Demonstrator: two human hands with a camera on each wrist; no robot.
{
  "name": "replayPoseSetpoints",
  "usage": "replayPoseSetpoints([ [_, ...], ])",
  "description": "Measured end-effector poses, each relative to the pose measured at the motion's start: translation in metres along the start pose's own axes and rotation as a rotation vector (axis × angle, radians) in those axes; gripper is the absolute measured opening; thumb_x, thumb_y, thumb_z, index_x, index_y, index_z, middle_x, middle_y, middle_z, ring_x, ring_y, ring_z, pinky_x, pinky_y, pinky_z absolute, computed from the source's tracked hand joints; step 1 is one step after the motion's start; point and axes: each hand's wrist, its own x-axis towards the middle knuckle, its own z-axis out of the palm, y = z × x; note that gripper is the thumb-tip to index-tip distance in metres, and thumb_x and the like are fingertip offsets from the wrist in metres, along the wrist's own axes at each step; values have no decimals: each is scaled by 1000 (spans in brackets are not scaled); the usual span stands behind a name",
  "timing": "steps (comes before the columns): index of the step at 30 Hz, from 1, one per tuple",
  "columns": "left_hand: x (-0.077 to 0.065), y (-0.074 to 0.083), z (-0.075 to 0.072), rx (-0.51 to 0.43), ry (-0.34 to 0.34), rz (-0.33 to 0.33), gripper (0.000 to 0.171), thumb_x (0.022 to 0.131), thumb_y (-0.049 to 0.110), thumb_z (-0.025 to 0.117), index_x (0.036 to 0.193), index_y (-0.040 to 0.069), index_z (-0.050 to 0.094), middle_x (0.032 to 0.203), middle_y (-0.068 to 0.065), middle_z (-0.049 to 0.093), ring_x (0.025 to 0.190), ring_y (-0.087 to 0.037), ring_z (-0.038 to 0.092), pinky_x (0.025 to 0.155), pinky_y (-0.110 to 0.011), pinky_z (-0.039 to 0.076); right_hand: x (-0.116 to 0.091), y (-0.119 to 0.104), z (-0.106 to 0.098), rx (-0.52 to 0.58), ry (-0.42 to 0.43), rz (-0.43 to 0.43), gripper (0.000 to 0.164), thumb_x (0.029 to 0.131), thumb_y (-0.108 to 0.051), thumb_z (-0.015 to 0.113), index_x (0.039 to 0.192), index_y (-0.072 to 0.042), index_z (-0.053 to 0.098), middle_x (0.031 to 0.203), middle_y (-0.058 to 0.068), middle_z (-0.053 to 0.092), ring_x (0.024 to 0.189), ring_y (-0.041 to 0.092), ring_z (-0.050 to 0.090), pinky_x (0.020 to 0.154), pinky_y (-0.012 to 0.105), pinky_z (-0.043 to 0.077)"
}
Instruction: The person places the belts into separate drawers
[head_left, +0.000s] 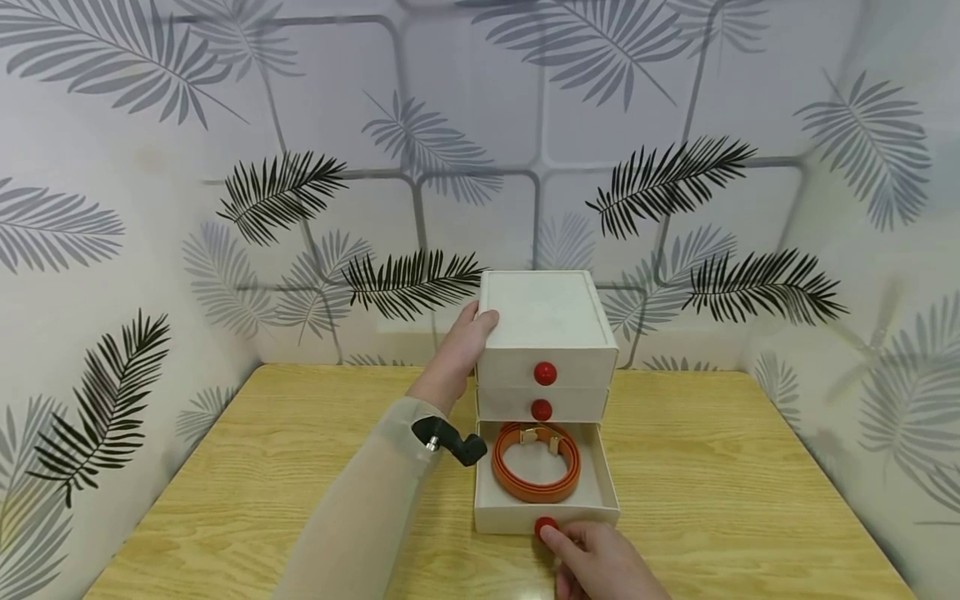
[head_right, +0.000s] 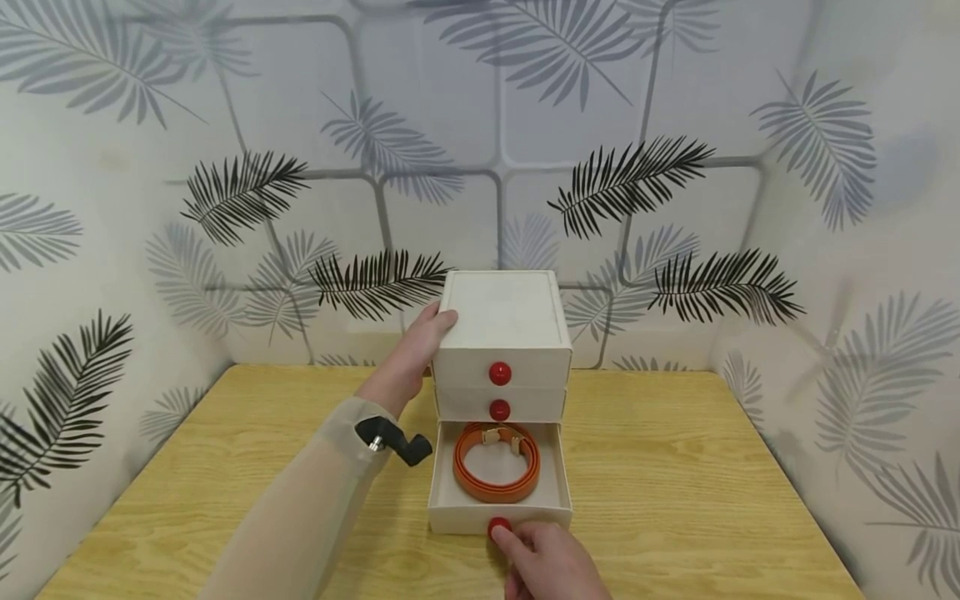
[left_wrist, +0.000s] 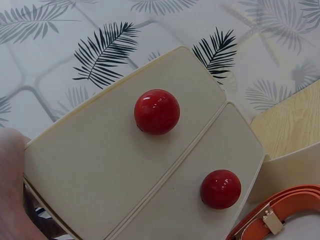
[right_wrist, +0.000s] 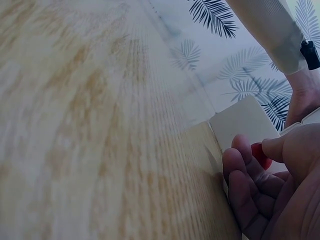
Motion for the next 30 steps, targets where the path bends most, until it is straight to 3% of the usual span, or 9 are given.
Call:
replayPoseSetpoints([
  [18,1,0,0,1,-9,0,70,115,47,46,178,27,22,177,-13,31,155,-41,35,123,-69,30,7,-5,-1,51,41,11,47,113,-52,60,98,-10,75,67,4,68,55,13,55,53,28,43],
  [30,1,-1,-1,-1,-9,-3,69,115,47,45,177,26,23,176,-14,32,156,-42,35,123,-70,28,16,-5,-5,0,82,-66,53,113,-55,58,90,-10,74,65,2,68,58,14,60,57,32,49],
])
